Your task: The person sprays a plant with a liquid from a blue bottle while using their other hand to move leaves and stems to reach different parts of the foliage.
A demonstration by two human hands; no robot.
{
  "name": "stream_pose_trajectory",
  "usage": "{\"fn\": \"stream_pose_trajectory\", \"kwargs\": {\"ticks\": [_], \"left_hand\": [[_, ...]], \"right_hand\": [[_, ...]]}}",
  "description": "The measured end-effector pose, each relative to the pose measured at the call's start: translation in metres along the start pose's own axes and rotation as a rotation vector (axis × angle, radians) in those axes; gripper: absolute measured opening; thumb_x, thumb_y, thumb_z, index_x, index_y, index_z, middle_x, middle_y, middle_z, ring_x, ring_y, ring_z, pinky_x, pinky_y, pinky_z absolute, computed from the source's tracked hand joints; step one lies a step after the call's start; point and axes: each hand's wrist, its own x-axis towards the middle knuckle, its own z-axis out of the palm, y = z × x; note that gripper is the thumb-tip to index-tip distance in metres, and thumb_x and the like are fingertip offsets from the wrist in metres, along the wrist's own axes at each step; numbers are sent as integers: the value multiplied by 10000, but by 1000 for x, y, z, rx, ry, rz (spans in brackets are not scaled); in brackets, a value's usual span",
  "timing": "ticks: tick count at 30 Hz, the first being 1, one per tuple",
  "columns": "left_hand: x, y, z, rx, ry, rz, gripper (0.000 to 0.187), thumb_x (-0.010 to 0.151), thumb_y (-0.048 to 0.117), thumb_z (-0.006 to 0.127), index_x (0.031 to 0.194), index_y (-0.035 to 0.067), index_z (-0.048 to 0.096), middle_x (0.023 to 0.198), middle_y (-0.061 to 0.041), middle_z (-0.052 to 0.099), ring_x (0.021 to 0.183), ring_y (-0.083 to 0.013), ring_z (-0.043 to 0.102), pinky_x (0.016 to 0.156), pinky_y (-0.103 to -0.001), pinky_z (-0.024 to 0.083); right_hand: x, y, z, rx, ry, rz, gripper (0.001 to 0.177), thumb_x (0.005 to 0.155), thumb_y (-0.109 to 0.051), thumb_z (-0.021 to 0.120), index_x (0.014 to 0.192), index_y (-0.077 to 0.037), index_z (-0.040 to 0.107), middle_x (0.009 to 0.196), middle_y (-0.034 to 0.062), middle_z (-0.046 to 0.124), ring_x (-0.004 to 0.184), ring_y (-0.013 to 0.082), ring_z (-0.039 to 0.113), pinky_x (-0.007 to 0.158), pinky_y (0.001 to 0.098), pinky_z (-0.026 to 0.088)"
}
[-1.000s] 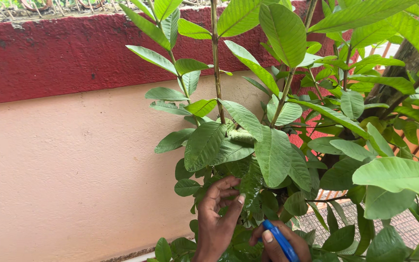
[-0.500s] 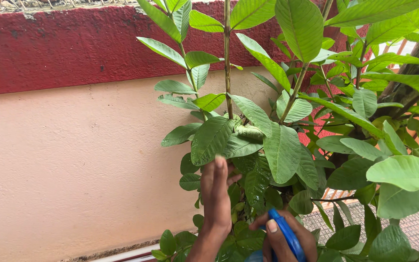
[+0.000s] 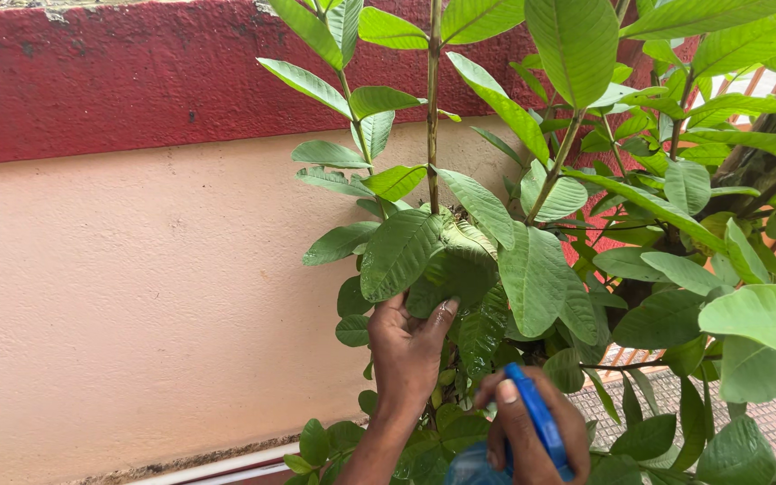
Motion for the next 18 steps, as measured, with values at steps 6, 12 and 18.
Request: {"fn": "stream_pose_trajectory", "kwargs": {"ticks": [6,12,18], "left_hand": [[-5,-10,-3,17,49,-16,391,892,8,722,1264,-59,621,1070,-147,786,951,-132,737,853,-266,586],[-11,-17,-6,-47,74,31,383,922,43,705,1282,-59,626,1088,-137,776,974,-121,717,871,-261,569],[-13,-20,-10,-69,62,21,284,947,78,700,1196,-55,668,1048,-139,779,950,-143,730,862,-286,585]], "right_hand": [[5,4,-3,5,-13,30,298,914,-255,608,947,38,649,710,152,684,346,124,507,362,297,433],[4,10,-6,-17,-4,14,334,908,-288,616,920,41,668,704,151,693,346,124,496,365,289,420],[6,10,-4,4,-67,29,330,919,-283,612,916,43,658,691,153,672,347,117,508,356,287,422]]}}
